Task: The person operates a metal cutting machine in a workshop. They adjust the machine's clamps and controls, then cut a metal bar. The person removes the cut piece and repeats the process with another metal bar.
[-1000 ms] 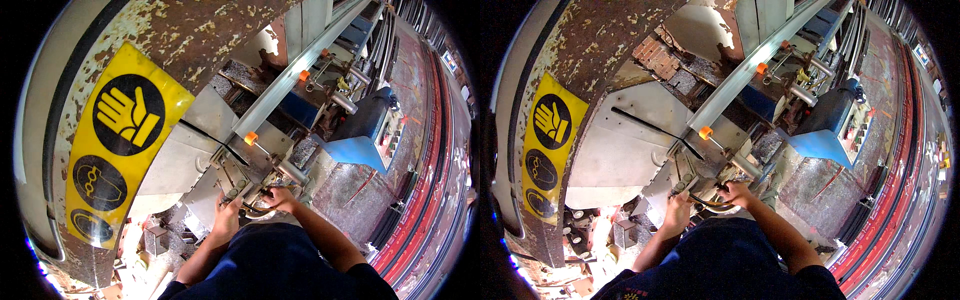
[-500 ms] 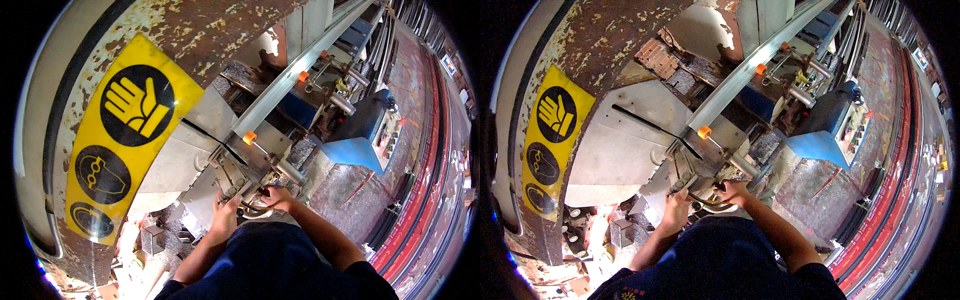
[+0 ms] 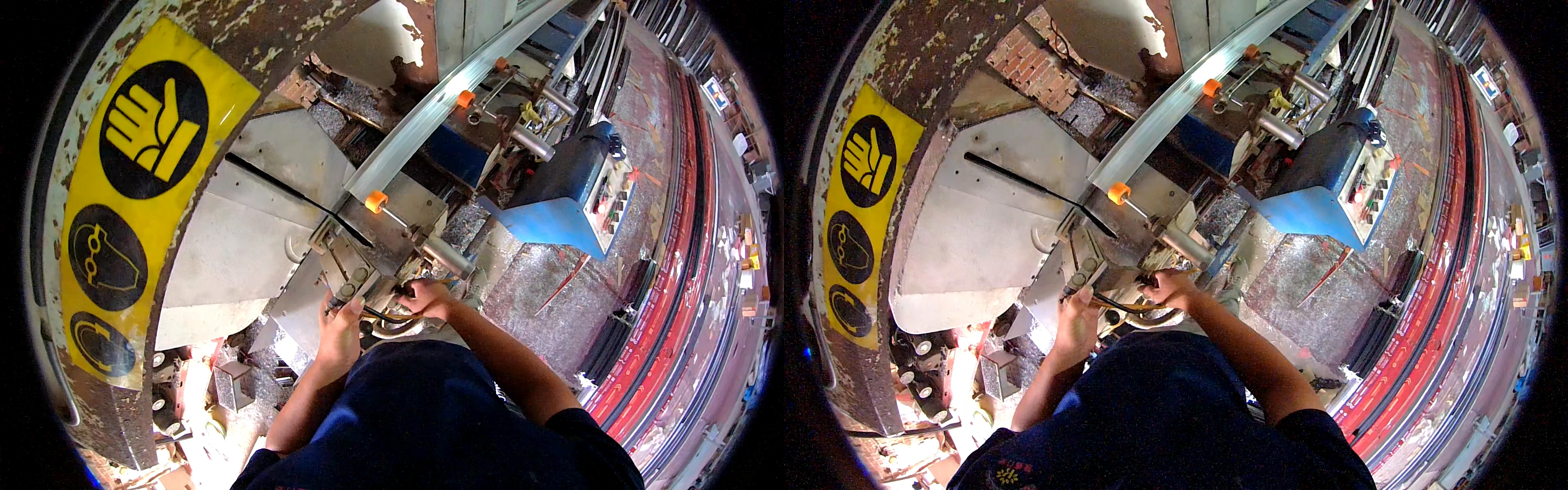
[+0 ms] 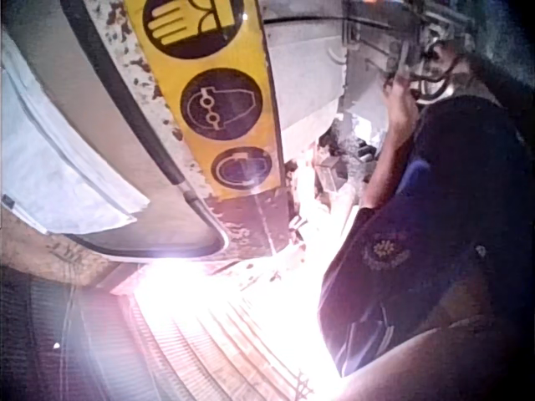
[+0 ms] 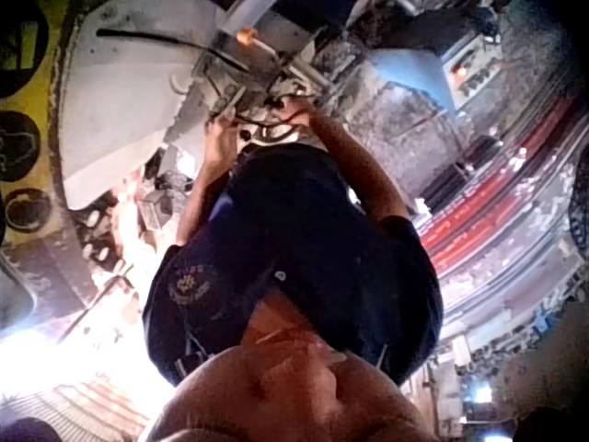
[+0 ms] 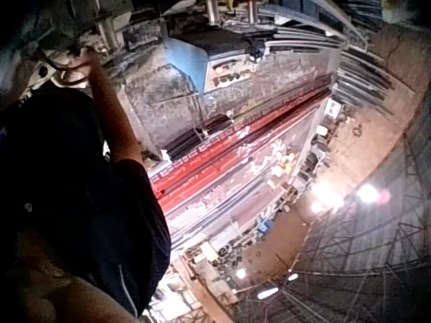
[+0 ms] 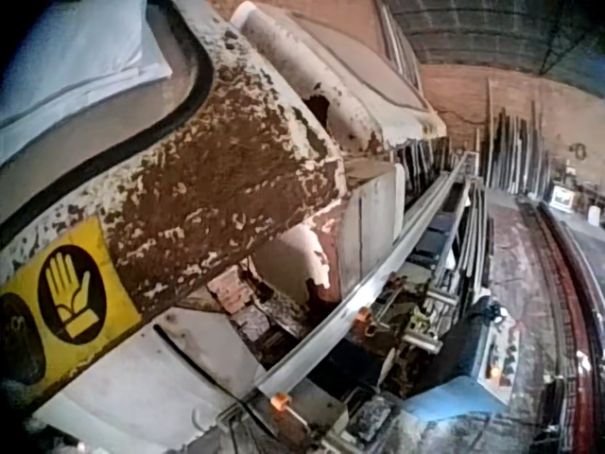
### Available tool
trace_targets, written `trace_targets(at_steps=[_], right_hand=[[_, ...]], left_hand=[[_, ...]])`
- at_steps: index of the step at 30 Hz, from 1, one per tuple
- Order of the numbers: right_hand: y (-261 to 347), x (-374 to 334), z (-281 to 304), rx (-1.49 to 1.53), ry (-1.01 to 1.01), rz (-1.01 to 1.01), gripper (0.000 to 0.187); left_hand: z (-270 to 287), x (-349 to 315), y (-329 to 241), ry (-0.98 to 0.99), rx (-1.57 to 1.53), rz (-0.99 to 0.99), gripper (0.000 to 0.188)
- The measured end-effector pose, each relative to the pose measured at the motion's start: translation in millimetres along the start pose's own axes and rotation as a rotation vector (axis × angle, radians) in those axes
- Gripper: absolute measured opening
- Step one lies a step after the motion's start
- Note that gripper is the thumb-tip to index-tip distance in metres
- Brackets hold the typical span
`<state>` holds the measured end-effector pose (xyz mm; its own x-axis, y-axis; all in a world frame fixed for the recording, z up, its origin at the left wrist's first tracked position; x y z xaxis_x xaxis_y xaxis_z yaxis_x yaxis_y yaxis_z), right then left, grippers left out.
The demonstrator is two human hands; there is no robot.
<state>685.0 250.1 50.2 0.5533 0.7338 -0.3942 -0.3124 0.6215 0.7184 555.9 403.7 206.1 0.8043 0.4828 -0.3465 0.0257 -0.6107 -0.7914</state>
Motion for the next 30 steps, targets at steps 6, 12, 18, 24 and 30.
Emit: trace_targets(at_steps=[6, 12, 18, 24, 30], right_hand=[[-20, 13, -7, 0.354, 0.235, -0.144, 0.047], [14, -2, 22, 0.099, 0.095, -0.043, 0.05], [-16, 8, -7, 0.113, 0.085, -0.044, 0.051], [-12, 5, -3, 0.208, 0.157, -0.146, 0.054], [-27, 9, -22, 0.375, 0.126, -0.057, 0.054]], left_hand=[[-9, -1, -3, -0.027, 0.019, 0.018, 0.096], [-24, -4, -17, 0.017, 0.028, 0.02, 0.093], [-21, -3, -10, -0.022, 0.059, -0.031, 0.071], [-25, -3, -14, 0.034, 0.05, -0.053, 0.071], [-10, -2, -3, 0.004, 0.046, -0.043, 0.071]])
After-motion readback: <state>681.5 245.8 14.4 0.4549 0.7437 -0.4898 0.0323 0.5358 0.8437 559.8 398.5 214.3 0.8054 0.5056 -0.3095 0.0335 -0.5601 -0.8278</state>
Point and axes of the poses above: each hand's wrist, its own x-axis towards the middle knuckle, its own z-axis out of the back of the hand, y = z × x, the point moved 1 cm from there along x, towards the middle knuckle, and after that the axes turned 6 degrees about -z, right-handed, at the moved point
